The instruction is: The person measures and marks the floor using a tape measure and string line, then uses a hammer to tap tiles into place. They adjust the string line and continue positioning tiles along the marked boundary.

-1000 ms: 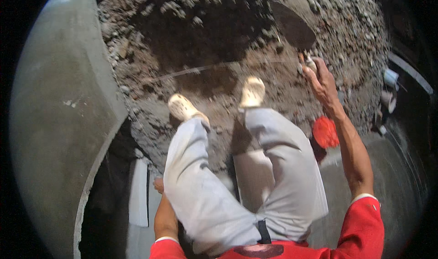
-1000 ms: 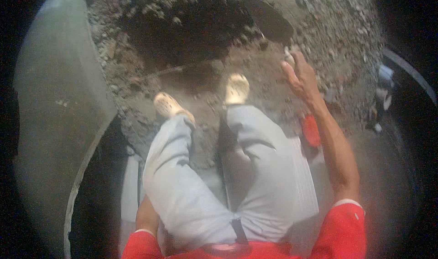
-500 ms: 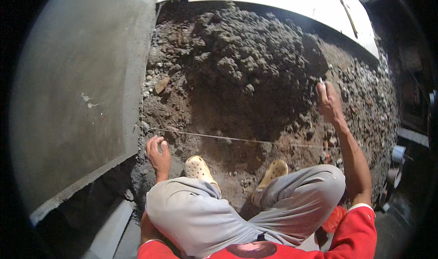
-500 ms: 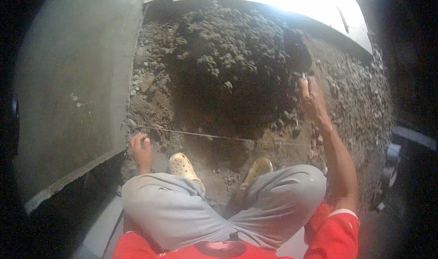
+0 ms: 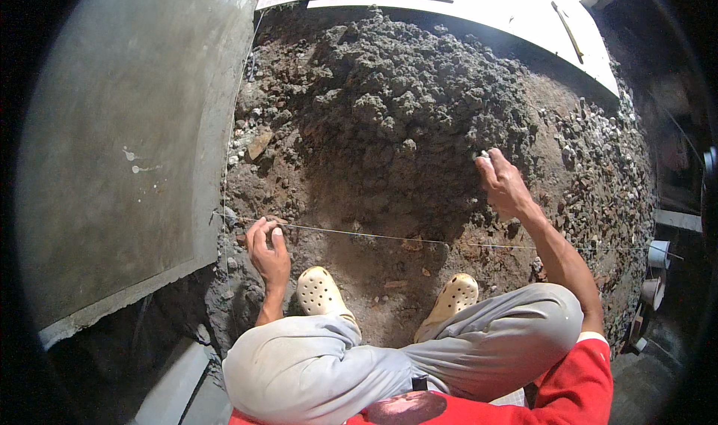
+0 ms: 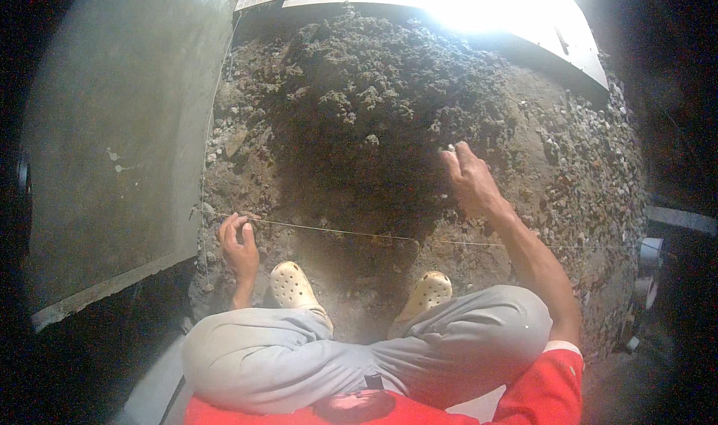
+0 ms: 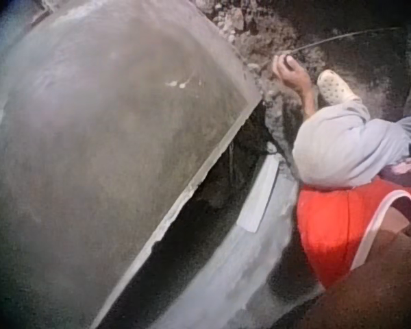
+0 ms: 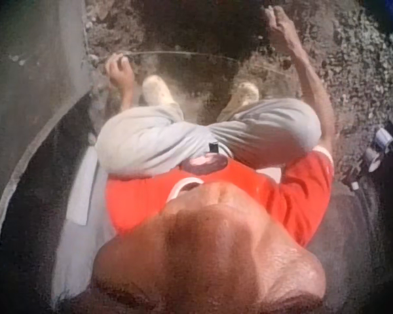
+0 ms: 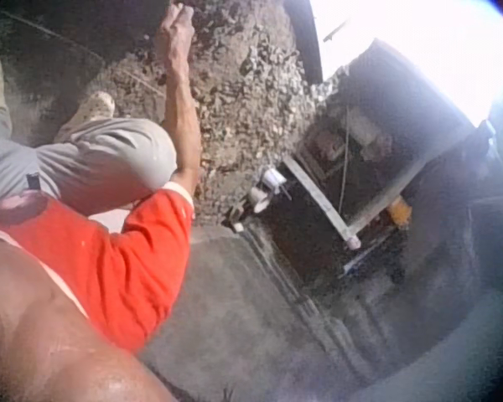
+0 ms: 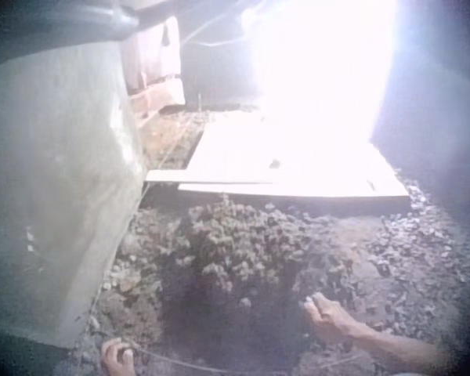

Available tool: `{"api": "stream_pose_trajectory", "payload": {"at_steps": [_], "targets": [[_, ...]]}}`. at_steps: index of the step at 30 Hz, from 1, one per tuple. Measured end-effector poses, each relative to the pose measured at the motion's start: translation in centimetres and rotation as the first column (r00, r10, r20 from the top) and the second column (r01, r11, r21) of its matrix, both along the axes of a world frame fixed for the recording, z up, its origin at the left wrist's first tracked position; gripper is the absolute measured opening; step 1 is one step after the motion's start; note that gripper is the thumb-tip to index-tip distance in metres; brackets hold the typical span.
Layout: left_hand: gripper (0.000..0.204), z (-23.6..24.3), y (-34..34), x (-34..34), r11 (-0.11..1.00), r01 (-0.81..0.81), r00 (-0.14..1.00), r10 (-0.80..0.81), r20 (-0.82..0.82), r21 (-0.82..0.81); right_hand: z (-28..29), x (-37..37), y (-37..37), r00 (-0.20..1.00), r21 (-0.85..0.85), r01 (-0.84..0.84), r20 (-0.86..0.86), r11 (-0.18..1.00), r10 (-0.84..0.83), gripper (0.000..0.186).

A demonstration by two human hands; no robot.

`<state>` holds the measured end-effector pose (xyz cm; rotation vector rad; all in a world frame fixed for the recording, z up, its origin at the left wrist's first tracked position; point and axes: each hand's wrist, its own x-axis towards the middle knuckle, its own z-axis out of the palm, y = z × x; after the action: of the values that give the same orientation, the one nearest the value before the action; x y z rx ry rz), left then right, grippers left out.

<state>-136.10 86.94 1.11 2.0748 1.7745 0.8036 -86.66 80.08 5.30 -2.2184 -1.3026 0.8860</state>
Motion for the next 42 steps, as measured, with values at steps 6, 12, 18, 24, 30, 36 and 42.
{"api": "stream_pose_trajectory", "payload": {"at_steps": [6,12,18,24,30,36,42], "targets": [[0.015,0.4,0.7,1.3,0.998,0.066,0.997,-0.066,0.026,-0.007,1.2,-1.7,3.2,0.998,-0.16,-0.039,-0.057,0.986,0.031,0.037],[0.016,0.1,0.9,1.3,0.997,0.076,0.997,-0.077,0.01,0.027,1.1,-2.3,3.5,0.984,-0.106,-0.045,-0.177,0.993,0.025,0.036],[0.023,-1.1,-0.9,-1.9,0.982,-0.124,0.991,0.13,0.032,-0.142,0.6,-2.0,1.9,0.897,-0.132,0.026,-0.434,0.991,-0.081,0.033],[0.032,-0.7,-5.8,-3.9,0.913,-0.175,0.96,0.241,0.144,-0.368,2.6,-0.8,0.4,0.846,-0.094,-0.085,-0.533,0.992,0.022,0.034],[0.029,-1.6,-9.2,-1.1,0.893,-0.014,0.997,0.046,0.06,-0.45,6.4,-0.7,0.5,0.856,-0.091,-0.248,-0.487,0.964,0.174,0.04],[0.036,-4.9,-9.1,4.3,0.949,0.273,0.962,-0.268,0.053,-0.159,6.5,-5.0,1.8,0.901,-0.098,-0.32,-0.338,0.942,0.271,0.059],[0.049,-6.3,-8.0,8.6,0.962,0.102,0.993,-0.114,-0.033,-0.253,3.9,-11.0,3.6,0.755,0.094,-0.622,0.336,0.777,0.564,0.035]]}}
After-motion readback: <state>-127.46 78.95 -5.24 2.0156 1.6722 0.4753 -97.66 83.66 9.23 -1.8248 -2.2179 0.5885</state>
